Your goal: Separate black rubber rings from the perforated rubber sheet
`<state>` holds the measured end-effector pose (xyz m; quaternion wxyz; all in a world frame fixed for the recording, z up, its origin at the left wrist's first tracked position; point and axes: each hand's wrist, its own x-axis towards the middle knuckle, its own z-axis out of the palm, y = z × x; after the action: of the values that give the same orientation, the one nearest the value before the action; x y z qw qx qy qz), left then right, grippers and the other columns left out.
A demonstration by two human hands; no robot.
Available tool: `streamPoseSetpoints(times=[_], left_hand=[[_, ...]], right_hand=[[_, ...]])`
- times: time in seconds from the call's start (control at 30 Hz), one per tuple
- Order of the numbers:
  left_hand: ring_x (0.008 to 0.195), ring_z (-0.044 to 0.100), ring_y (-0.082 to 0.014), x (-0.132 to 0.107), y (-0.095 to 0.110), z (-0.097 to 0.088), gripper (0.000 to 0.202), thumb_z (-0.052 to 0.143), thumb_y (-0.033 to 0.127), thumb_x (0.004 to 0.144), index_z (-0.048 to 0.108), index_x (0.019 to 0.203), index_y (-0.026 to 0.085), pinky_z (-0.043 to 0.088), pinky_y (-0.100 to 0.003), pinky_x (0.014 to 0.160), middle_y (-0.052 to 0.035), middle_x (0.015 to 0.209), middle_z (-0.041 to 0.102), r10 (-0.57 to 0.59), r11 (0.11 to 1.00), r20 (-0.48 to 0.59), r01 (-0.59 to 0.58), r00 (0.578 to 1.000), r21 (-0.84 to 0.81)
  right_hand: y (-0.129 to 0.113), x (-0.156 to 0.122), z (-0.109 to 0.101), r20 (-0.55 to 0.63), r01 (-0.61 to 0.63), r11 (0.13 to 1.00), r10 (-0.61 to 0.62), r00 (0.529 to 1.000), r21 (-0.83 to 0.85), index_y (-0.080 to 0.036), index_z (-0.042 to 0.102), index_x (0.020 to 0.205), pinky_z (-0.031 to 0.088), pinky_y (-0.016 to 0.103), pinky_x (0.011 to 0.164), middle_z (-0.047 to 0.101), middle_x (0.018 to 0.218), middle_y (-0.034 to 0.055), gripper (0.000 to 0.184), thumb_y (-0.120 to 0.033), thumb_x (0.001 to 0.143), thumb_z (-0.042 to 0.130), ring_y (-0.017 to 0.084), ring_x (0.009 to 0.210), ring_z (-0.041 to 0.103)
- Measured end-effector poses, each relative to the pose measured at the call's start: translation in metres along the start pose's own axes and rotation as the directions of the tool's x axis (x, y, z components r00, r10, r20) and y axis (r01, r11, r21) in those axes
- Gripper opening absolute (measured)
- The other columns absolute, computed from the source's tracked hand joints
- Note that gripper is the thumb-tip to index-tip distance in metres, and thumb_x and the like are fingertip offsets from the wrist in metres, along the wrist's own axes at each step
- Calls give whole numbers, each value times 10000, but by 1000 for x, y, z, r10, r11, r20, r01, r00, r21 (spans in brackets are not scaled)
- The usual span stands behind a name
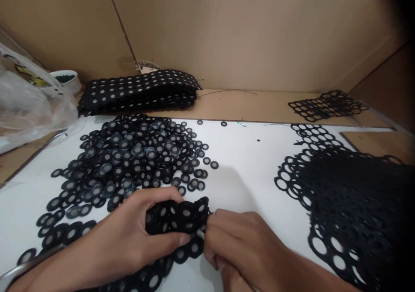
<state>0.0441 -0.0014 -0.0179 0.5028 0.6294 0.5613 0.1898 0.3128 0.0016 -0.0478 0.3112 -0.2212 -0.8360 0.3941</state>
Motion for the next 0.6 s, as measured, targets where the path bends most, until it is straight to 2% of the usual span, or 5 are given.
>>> streamPoseSetpoints(times=[0.1, 0.23, 0.3, 0.43, 0.6], left_hand=[[852, 722, -181, -1, 0, -3, 278, 837, 525, 917, 802, 1061, 290, 604, -220, 747, 47, 900, 763, 7, 997, 31, -10, 999, 76], [966, 776, -250, 0, -2, -4, 527, 920, 628, 818, 828, 1225, 306, 650, -272, 791, -1, 1099, 840, 73, 989, -93, -60, 993, 136], [966, 792, -267, 1, -3, -4, 587, 922, 663, 809, 832, 1272, 314, 671, -292, 787, -13, 1133, 859, 89, 984, -109, -70, 990, 163], [973, 798, -255, 2, -2, -3, 509, 873, 714, 872, 856, 1207, 331, 673, -297, 808, 3, 1117, 868, 176, 959, -94, -149, 980, 240], [861, 782, -205, -1, -4, 0, 381, 861, 662, 942, 855, 1135, 334, 643, -309, 836, 36, 997, 864, 305, 914, -59, -275, 950, 300]], right_hand=[[-7, -1, -2, 18, -38, 999, 38, 999, 6, -201, 487, 869, 237, 317, 603, 580, 801, -8, 154, -51, 832, 492, 147, 717, 492], [-25, 2, -26, -1, -228, 961, 231, 973, 155, -206, 555, 865, 435, 286, 704, 637, 819, 1, 161, -87, 921, 462, 155, 765, 606], [-26, 2, -34, -31, -313, 911, 333, 942, 267, -206, 509, 787, 397, 275, 638, 563, 729, -8, 165, -165, 942, 470, 145, 683, 537], [-12, 1, -37, -80, -374, 776, 475, 876, 508, -220, 414, 668, 274, 310, 549, 386, 620, -6, 197, -243, 851, 484, 156, 603, 368], [-4, 5, -37, -31, -348, 653, 494, 869, 672, -235, 433, 625, 277, 331, 557, 387, 579, 13, 257, -309, 860, 509, 177, 594, 355]])
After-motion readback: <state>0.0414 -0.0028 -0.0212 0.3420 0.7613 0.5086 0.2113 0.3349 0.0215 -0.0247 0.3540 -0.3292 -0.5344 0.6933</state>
